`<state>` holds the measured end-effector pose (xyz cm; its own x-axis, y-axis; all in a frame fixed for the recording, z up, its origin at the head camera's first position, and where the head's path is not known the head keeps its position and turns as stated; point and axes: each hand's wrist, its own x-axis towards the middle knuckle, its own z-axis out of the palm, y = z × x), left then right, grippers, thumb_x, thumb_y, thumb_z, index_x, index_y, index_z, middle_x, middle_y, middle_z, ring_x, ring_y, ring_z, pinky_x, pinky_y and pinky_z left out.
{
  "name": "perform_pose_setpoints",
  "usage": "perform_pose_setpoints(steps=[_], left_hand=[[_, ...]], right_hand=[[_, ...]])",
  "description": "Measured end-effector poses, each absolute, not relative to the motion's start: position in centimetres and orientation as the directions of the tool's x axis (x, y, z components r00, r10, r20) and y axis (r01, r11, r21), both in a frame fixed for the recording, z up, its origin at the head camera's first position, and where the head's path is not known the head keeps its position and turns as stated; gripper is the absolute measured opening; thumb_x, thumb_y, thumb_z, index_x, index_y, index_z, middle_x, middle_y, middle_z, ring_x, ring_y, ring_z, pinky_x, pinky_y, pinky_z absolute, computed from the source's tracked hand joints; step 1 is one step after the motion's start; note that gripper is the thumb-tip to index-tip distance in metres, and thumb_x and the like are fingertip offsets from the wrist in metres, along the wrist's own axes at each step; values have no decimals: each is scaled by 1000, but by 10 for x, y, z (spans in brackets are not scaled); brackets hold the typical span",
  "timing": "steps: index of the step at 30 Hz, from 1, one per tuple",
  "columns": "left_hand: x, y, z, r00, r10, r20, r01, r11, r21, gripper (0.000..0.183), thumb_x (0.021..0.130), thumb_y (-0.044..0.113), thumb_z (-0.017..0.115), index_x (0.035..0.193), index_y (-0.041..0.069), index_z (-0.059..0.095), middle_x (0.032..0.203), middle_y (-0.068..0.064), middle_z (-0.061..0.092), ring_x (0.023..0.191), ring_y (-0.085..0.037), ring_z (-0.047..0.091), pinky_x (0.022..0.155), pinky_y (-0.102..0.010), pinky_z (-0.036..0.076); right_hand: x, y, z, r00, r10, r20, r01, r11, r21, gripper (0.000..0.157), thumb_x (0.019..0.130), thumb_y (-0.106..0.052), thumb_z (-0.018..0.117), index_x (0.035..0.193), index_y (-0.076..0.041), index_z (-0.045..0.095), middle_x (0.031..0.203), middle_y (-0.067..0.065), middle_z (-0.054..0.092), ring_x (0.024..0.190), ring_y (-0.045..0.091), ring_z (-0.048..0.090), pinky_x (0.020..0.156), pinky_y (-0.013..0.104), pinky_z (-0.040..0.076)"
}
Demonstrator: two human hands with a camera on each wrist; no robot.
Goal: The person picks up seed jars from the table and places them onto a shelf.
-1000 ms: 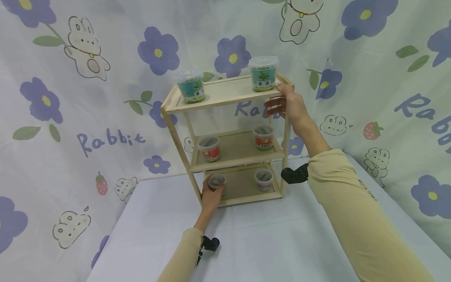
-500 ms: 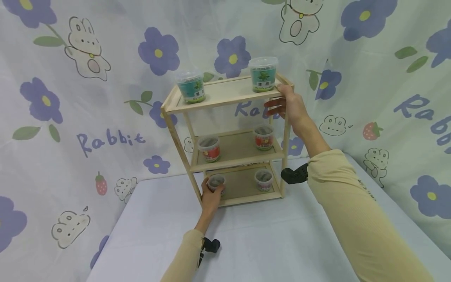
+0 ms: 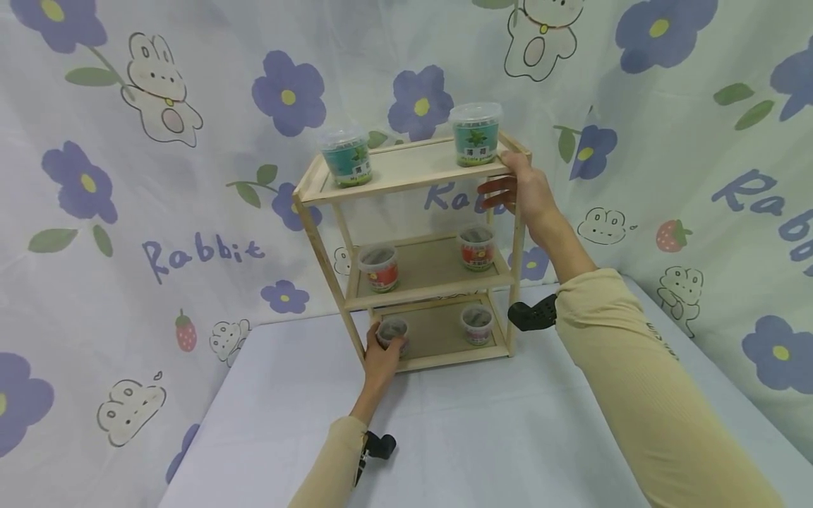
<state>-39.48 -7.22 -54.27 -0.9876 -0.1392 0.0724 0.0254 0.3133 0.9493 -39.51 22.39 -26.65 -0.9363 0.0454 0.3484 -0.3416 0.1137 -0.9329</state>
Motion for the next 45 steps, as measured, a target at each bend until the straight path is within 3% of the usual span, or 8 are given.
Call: perform_pose_setpoints(steps=[12, 16, 23, 33, 38, 41, 43, 45], left_hand=[[-393, -76, -539, -992, -99, 84, 49, 313, 948, 69, 96, 28, 50, 155, 8, 22, 145, -27, 42, 131, -38, 47, 105, -53, 41], [-392, -75, -537, -989, -112, 100, 60, 317, 947, 67, 96, 29, 51, 155, 10, 24, 149, -26, 40, 133, -39, 45, 109, -54, 38], [-391, -74, -526, -984, -113, 140, 107, 261, 959, 72, 98, 26, 55, 157, 8, 17, 161, -18, 23, 148, -39, 22, 118, -54, 25], [-381, -78, -507, -976, -94, 198, 154, 351, 924, 72, 95, 28, 61, 156, 13, 24, 159, -16, 29, 147, -37, 23, 118, -56, 21], [-366, -88, -493, -973, -7, 231, 209, 407, 889, 69, 96, 29, 60, 154, 11, 27, 157, -15, 33, 146, -36, 27, 117, -56, 24], [-354, -98, -485, -967, 56, 247, 248, 407, 879, 63, 97, 28, 58, 151, 9, 33, 153, -15, 39, 144, -34, 33, 117, -54, 27], [-345, -106, -480, -960, 105, 260, 280, 377, 883, 56, 99, 26, 58, 148, 7, 38, 149, -16, 45, 140, -33, 40, 116, -51, 30], [-337, -116, -475, -952, 141, 273, 306, 353, 884, 47, 100, 25, 57, 143, 8, 46, 143, -16, 52, 133, -30, 49, 114, -49, 35]], right_hand=[[-396, 225, -266, -938, 41, 344, -338, 117, -934, 57, 102, -51, 28, 127, -13, 62, 82, -9, 71, 78, 17, 69, 94, 41, 40], [-396, 225, -267, -940, 39, 339, -332, 120, -935, 57, 101, -52, 28, 126, -13, 62, 82, -9, 71, 82, 21, 70, 94, 40, 40], [-394, 223, -267, -940, 32, 339, -332, 135, -933, 59, 101, -54, 28, 126, -13, 62, 82, -10, 72, 84, 22, 71, 84, 36, 38], [-394, 226, -265, -942, 21, 336, -328, 166, -930, 62, 100, -59, 28, 124, -15, 64, 86, -10, 72, 86, 21, 71, 81, 36, 36], [-390, 225, -269, -947, 18, 319, -312, 164, -936, 72, 98, -66, 26, 123, -9, 62, 94, -4, 72, 92, 25, 69, 99, 45, 39], [-388, 228, -284, -954, -6, 300, -295, 208, -933, 84, 97, -70, 19, 131, -2, 57, 112, 11, 68, 102, 31, 65, 106, 53, 35], [-385, 236, -303, -951, -28, 308, -305, 233, -923, 86, 99, -68, 19, 135, 2, 53, 123, 19, 62, 107, 30, 62, 111, 55, 31], [-379, 248, -325, -948, -14, 319, -314, 235, -920, 83, 101, -65, 21, 137, 3, 52, 124, 17, 62, 107, 22, 61, 114, 56, 28]])
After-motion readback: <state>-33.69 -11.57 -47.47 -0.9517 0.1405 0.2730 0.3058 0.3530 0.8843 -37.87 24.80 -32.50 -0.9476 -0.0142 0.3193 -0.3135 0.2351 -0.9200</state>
